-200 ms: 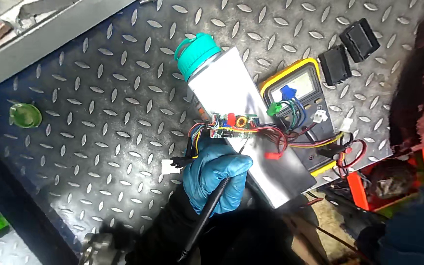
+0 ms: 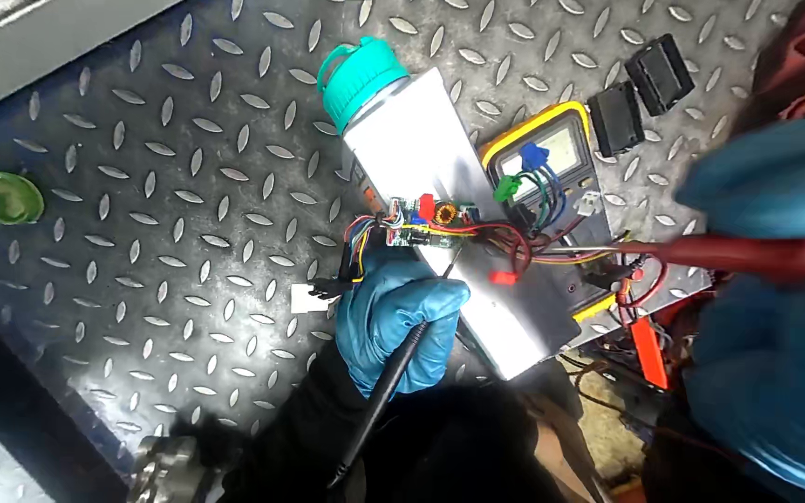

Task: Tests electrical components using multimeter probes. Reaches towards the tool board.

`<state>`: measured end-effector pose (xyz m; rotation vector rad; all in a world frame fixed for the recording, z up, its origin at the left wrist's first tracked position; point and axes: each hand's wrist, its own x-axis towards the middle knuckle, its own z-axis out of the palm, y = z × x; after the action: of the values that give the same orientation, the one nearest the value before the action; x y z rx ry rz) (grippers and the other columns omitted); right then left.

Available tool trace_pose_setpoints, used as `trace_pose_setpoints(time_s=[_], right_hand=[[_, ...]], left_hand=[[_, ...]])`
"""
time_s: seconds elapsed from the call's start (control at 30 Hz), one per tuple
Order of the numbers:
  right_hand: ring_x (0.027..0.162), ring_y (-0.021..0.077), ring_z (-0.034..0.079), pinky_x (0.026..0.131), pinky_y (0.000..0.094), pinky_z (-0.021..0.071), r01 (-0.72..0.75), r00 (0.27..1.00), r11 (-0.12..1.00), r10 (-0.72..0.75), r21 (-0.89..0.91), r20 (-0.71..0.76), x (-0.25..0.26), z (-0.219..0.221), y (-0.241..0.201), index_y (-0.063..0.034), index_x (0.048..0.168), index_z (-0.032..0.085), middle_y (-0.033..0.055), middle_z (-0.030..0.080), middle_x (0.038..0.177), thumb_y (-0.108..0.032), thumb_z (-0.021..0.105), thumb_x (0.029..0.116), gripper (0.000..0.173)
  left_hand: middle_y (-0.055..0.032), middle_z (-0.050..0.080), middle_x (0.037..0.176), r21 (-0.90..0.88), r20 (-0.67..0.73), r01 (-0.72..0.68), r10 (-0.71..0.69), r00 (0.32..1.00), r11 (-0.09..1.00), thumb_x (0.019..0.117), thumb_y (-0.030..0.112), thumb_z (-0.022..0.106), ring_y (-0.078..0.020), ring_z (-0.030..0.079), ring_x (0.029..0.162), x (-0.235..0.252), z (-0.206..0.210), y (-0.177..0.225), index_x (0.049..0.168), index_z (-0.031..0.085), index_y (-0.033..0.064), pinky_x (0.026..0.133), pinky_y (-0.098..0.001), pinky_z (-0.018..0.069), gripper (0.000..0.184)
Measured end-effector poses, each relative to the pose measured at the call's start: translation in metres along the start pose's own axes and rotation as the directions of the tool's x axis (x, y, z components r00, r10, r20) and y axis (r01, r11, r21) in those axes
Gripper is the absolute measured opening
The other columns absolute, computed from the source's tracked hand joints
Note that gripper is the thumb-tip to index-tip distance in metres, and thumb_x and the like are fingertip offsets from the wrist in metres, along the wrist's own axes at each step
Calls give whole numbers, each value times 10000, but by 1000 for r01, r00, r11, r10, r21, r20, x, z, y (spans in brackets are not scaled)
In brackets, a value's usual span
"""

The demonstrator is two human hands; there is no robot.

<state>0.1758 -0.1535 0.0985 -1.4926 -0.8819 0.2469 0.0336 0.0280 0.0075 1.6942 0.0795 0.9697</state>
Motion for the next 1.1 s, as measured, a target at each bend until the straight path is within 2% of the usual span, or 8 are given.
trace_pose_setpoints(time_s=[0.03, 0.1, 0.37, 0.57, 0.7, 0.87, 1.0, 1.1], right_hand=[[1141, 291, 685, 1001, 423, 590, 25, 1000, 998, -24, -60, 13, 7, 13, -3, 16, 1159, 622, 139, 709, 1155, -194, 724, 949, 314], [1051, 283, 716, 944, 426, 605, -3, 1000, 984, 6, -177, 19, 27, 33, -13, 3, 1119, 625, 124, 745, 1075, -162, 725, 934, 268], [1071, 308, 727, 1001, 495, 598, 58, 998, 989, -55, -139, 20, 25, 42, 0, -21, 1150, 631, 116, 758, 1092, -65, 716, 937, 234], [1013, 180, 739, 875, 308, 637, 10, 1000, 985, -8, -173, 12, 12, 44, -13, -61, 1133, 651, 50, 754, 1093, -87, 679, 971, 167], [932, 189, 758, 790, 303, 665, -23, 998, 991, 15, -128, -57, 6, 45, -17, -87, 1159, 642, 37, 764, 1064, -91, 714, 949, 222], [953, 306, 757, 864, 430, 654, 15, 991, 995, -28, -100, -132, 12, 39, -17, -74, 1032, 648, 111, 764, 982, -78, 727, 923, 135], [1056, 271, 726, 920, 396, 628, -28, 994, 992, 15, -122, -104, 22, 39, -20, -105, 1013, 649, 81, 742, 1057, -134, 663, 966, 56], [1108, 232, 677, 954, 406, 618, -78, 995, 988, 70, -133, -67, 28, 40, -22, -126, 1021, 684, 47, 668, 1140, -147, 657, 957, 73]], left_hand=[[2, 649, 958, 9, 4, -2, 2, 1000, 1000, 999, 144, 563, -77, 616, 963, 1, 0, 0, 988, 663, 93, 881, -223, 516, 113], [-8, 646, 954, 20, 26, -2, 1, 1000, 1000, 997, 137, 565, -88, 614, 963, 2, -2, 1, 988, 660, 88, 882, -233, 515, 108], [-19, 625, 924, 59, 25, -15, 13, 1000, 998, 984, 131, 566, -103, 609, 942, 3, -1, 1, 961, 649, 80, 878, -240, 513, 100], [28, 663, 951, 223, 7, -41, 41, 999, 974, 999, 230, 556, -137, 600, 1085, 0, -3, 0, 947, 664, 166, 1024, -315, 462, 136], [37, 670, 939, 192, -25, -5, 10, 1000, 981, 997, 218, 571, -132, 604, 1085, 0, -2, -1, 919, 656, 174, 1029, -316, 459, 124], [56, 660, 941, 111, -75, 56, -48, 996, 992, 1029, 250, 526, -115, 600, 1088, 2, -2, 0, 942, 651, 166, 1027, -301, 466, 174], [51, 658, 972, -11, -145, 62, -63, 987, 998, 1033, 244, 532, -128, 615, 1072, 7, -4, -3, 996, 653, 162, 1006, -310, 497, 151], [49, 634, 1014, -116, -167, 50, -69, 984, 992, 1027, 220, 556, -120, 619, 1060, 10, -2, -1, 1030, 632, 171, 968, -285, 524, 90]])
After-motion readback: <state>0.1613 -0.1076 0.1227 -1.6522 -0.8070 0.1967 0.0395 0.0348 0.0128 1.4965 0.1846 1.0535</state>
